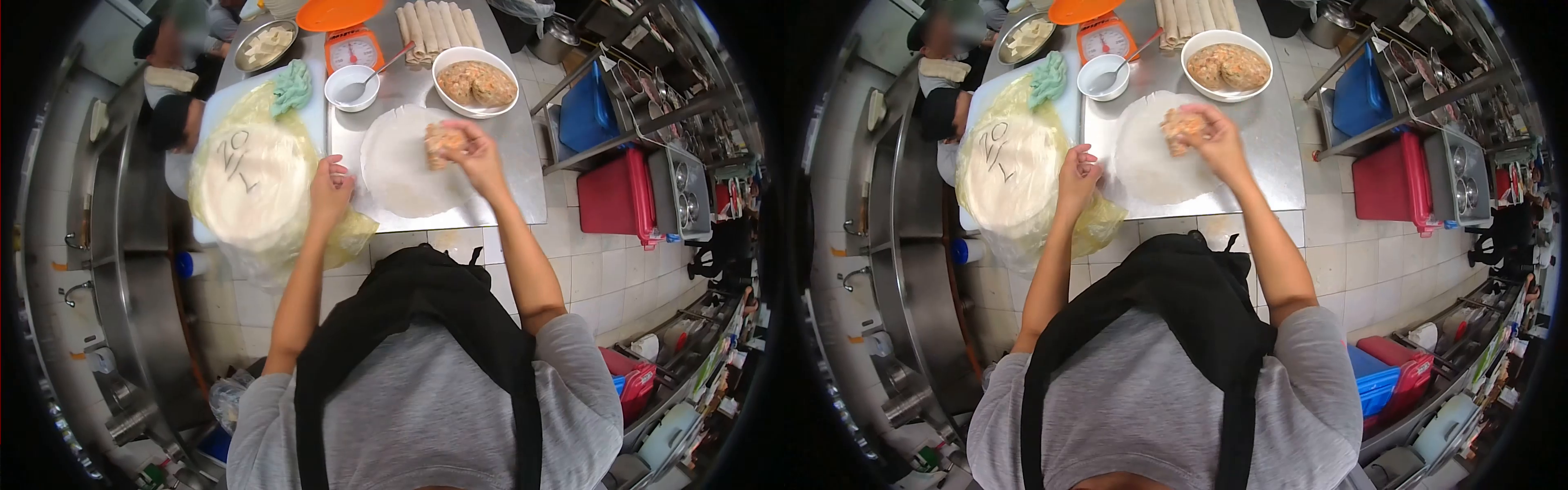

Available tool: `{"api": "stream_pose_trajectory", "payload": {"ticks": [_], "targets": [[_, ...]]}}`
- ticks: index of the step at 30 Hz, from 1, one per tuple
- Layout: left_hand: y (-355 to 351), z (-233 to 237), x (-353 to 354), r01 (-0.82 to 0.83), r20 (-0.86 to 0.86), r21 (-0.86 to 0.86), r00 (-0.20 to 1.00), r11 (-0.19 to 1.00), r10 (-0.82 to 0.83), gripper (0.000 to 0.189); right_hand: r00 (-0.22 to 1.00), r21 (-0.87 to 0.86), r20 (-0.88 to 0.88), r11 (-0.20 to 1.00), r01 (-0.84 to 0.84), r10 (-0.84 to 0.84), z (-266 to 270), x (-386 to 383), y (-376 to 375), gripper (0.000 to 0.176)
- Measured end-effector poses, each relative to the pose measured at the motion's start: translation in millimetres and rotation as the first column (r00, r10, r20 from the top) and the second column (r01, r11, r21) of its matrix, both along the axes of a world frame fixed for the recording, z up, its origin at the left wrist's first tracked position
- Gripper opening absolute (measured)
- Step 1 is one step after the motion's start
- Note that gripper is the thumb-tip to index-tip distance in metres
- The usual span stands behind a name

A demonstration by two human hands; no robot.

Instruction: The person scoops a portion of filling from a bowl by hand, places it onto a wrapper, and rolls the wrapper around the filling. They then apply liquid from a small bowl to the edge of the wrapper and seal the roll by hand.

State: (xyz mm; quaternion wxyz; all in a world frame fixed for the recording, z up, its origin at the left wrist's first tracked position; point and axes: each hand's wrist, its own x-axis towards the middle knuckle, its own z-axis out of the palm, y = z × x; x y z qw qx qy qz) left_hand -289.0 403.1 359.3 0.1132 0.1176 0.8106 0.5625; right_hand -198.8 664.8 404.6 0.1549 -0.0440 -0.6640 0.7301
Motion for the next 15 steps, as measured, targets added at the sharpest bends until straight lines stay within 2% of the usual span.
{"api": "stream_pose_trajectory", "payload": {"ticks": [1, 2, 3, 4, 5, 6, 7, 8, 10, 11, 13, 14, 15], "targets": [[3.4, 4.9, 5.4, 0.039, 0.022, 0.111, 0.999, 0.993, -0.042, 0.048, 1.000, -0.002, -0.002, 1.000, 0.002, -0.002, -20.0, -1.7, -5.6, 0.045], [11.9, 12.6, 9.9, 0.040, 0.021, 0.110, 0.999, 0.993, -0.042, 0.048, 0.998, 0.411, -0.033, 0.911, -0.030, 0.047, -43.3, -2.7, -10.8, 0.045], [22.6, 21.5, 15.4, 0.201, -0.184, 0.020, 0.964, 0.979, -0.194, 0.049, 0.994, 0.752, -0.041, 0.658, -0.040, 0.106, -55.2, -2.8, -13.2, 0.044], [32.5, 26.2, 19.3, 0.333, -0.367, -0.101, 0.863, 0.937, -0.346, 0.050, 0.993, 0.752, -0.045, 0.657, -0.038, 0.109, -50.7, 2.0, -14.5, 0.044], [41.8, 24.9, 19.5, 0.326, -0.372, -0.100, 0.864, 0.940, -0.340, 0.050, 0.996, 0.740, -0.039, 0.673, -0.026, 0.081, -44.5, 8.8, -14.6, 0.041], [51.2, 19.9, 18.5, 0.368, -0.451, -0.207, 0.786, 0.906, -0.423, 0.051, 0.998, 0.727, -0.030, 0.686, -0.017, 0.056, -35.1, 11.7, -13.0, 0.039], [56.3, 14.4, 19.7, 0.400, -0.505, -0.319, 0.696, 0.859, -0.511, 0.052, 0.994, 0.705, -0.049, 0.708, -0.038, 0.102, -26.3, 13.7, -11.9, 0.037], [59.3, 9.4, 19.5, 0.397, -0.502, -0.319, 0.699, 0.860, -0.509, 0.052, 0.993, 0.704, -0.046, 0.709, -0.042, 0.106, -32.3, 14.2, -10.5, 0.037], [65.3, -0.6, 14.8, 0.579, -0.152, -0.211, 0.777, 0.788, -0.611, 0.058, 0.978, 0.684, 0.098, 0.701, -0.201, 0.185, -51.2, 10.8, -5.4, 0.041], [66.8, -5.2, 9.8, 0.576, -0.153, -0.210, 0.778, 0.790, -0.609, 0.058, 0.977, 0.685, 0.098, 0.700, -0.203, 0.188, -57.5, 7.9, 0.1, 0.041], [65.8, -9.2, 6.0, 0.559, -0.363, -0.277, 0.692, 0.781, -0.624, 0.057, 0.951, 0.693, 0.139, 0.659, -0.292, 0.275, -56.4, 6.0, 4.2, 0.044], [63.3, -11.8, 8.4, 0.556, -0.361, -0.278, 0.695, 0.783, -0.622, 0.057, 0.950, 0.692, 0.139, 0.659, -0.295, 0.279, -56.9, 10.0, 2.6, 0.044], [61.8, -5.2, 11.7, 0.527, -0.411, -0.227, 0.710, 0.819, -0.571, 0.057, 0.973, 0.667, 0.083, 0.713, -0.217, 0.217, -40.2, 14.9, -5.5, 0.043]]}}
